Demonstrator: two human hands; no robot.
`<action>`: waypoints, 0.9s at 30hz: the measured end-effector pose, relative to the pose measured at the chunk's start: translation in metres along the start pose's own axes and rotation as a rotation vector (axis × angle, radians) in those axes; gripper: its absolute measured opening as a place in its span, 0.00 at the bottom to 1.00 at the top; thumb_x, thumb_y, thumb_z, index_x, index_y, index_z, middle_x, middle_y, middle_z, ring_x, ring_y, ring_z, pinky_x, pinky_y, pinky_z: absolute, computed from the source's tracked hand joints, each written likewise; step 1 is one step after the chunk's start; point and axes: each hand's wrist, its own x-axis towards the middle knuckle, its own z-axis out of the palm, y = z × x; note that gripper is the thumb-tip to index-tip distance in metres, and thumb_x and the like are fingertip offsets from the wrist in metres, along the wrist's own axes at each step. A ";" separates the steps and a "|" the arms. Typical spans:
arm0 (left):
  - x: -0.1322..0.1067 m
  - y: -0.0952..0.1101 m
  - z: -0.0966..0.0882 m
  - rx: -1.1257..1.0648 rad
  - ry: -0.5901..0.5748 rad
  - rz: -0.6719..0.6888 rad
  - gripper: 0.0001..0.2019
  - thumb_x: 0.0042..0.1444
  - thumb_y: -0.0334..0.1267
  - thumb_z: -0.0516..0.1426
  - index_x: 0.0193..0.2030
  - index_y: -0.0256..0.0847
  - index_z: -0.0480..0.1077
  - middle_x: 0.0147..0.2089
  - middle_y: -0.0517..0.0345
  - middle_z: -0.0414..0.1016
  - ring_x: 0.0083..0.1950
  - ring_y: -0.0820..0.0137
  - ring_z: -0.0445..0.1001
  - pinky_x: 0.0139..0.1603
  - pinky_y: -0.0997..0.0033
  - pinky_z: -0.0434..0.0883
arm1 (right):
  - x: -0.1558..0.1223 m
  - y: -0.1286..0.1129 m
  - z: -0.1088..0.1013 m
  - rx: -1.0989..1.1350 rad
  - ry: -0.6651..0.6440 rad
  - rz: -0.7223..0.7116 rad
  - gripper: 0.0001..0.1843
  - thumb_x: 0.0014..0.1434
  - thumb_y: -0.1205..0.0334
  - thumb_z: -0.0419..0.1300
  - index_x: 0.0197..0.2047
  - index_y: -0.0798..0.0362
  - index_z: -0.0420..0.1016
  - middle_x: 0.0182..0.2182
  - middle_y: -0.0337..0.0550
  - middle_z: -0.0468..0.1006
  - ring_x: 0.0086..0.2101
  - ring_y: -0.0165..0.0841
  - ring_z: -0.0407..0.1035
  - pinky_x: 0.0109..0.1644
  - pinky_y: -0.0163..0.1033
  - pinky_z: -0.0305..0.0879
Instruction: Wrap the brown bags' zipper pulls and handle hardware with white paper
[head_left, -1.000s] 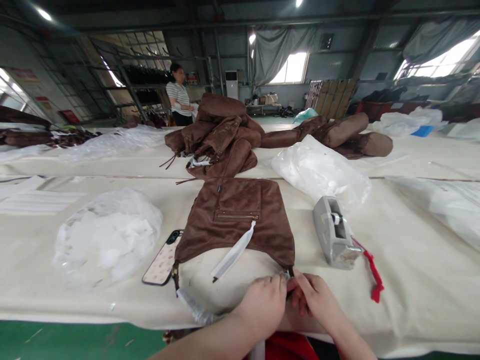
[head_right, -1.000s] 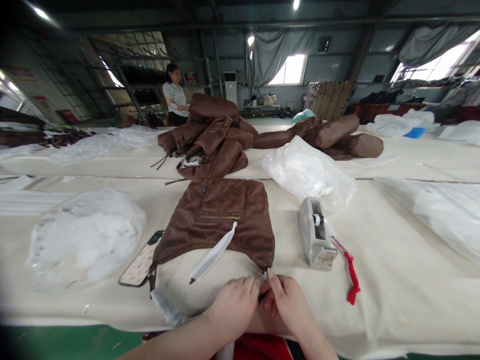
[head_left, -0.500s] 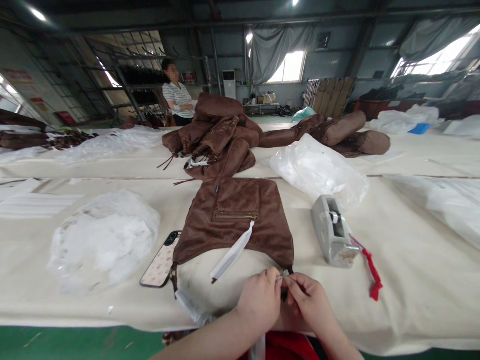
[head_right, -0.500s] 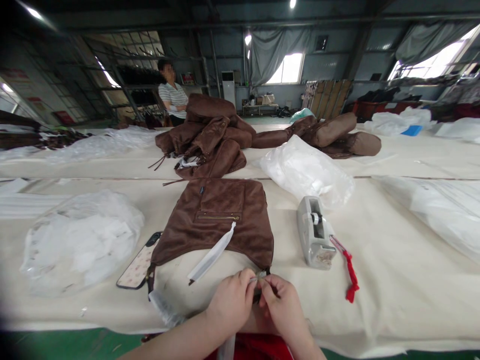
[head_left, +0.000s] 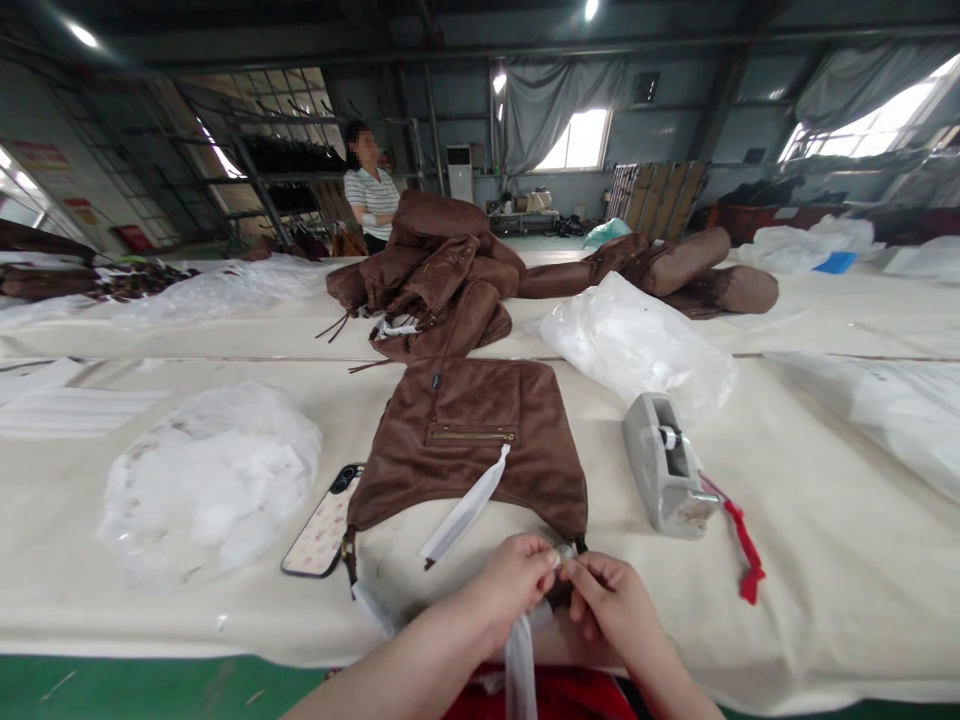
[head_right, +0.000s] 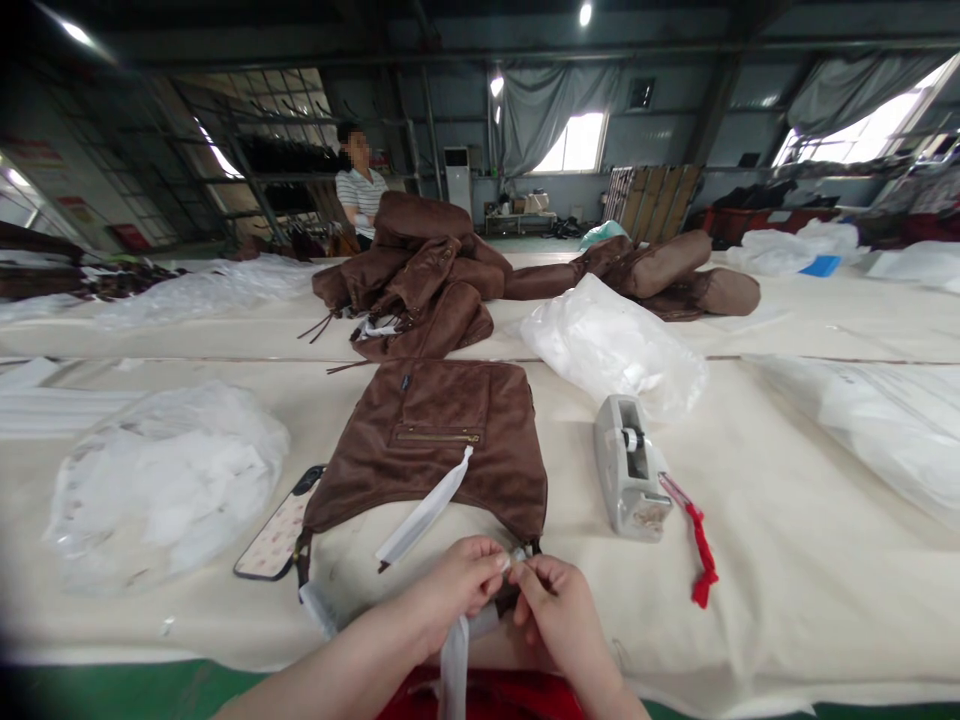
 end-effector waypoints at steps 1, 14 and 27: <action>0.000 0.000 -0.001 -0.026 -0.014 -0.009 0.11 0.51 0.45 0.55 0.28 0.40 0.62 0.16 0.71 0.57 0.15 0.81 0.44 0.20 0.74 0.42 | 0.001 0.000 -0.001 -0.006 -0.005 0.008 0.26 0.52 0.37 0.57 0.28 0.55 0.71 0.13 0.37 0.71 0.10 0.25 0.59 0.15 0.29 0.48; -0.001 0.005 -0.013 -0.335 -0.263 -0.172 0.10 0.44 0.37 0.60 0.31 0.37 0.64 0.19 0.71 0.57 0.14 0.85 0.42 0.20 0.74 0.33 | 0.011 -0.009 -0.013 -0.071 -0.147 0.212 0.30 0.46 0.32 0.57 0.24 0.55 0.70 0.11 0.40 0.71 0.09 0.26 0.59 0.13 0.28 0.46; -0.003 0.007 -0.015 -0.433 -0.303 -0.293 0.06 0.54 0.36 0.55 0.35 0.34 0.65 0.22 0.67 0.57 0.15 0.84 0.44 0.17 0.79 0.36 | 0.003 -0.010 -0.019 0.159 -0.105 0.204 0.37 0.55 0.29 0.46 0.19 0.57 0.70 0.10 0.44 0.71 0.09 0.25 0.60 0.13 0.28 0.48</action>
